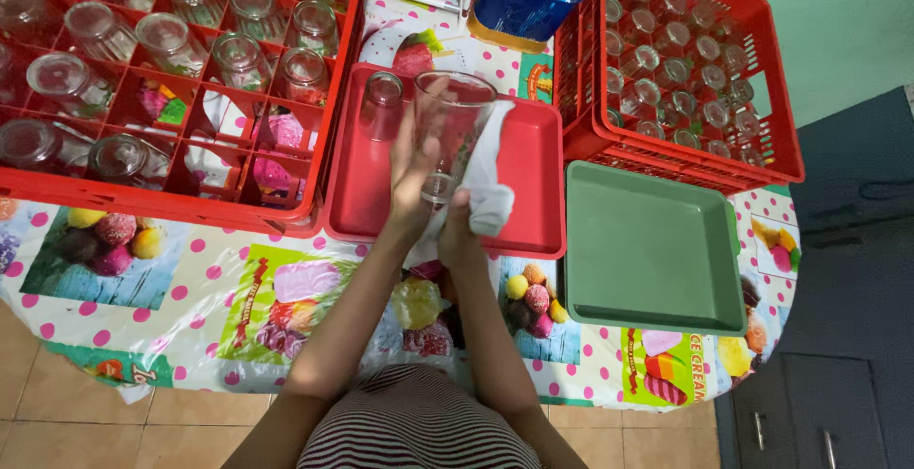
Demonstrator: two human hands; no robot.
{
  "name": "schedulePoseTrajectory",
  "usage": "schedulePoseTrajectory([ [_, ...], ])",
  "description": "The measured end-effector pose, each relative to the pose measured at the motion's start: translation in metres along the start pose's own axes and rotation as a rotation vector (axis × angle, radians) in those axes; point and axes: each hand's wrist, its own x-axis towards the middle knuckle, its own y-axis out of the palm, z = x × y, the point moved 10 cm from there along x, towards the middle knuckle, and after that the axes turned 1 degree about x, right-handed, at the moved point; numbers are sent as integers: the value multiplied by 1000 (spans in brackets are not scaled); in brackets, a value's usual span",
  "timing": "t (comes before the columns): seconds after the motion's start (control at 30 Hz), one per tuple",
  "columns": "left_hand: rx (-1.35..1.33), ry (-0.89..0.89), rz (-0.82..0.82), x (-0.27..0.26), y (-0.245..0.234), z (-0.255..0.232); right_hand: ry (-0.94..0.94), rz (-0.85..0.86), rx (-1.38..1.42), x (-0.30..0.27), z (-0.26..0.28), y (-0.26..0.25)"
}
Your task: The person cleans glass cups by wiping the inside and outside with a white cloth, handling them one at a time and placing them on a red tray.
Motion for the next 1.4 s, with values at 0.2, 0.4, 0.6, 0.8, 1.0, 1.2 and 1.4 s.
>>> schedulePoseTrajectory([
  [0.2,70,38,-44,-3,-6,-8,-134,29,7,-31,65,10],
  [0.4,212,25,0,-4,-4,-15,-47,29,45,-19,69,8],
  [0.6,184,-15,101,-14,0,-15,159,54,470,3,83,15],
  [0.8,41,-56,112,-14,-8,-9,-310,33,272,21,198,11],
  [1.0,162,-25,51,-19,-15,9,-168,-17,79,13,134,7],
  [1.2,155,-91,-34,-15,-28,18,-170,-27,-49,-9,89,16],
  [1.4,34,-61,55,-7,-10,9,-224,-34,27,-19,124,17],
])
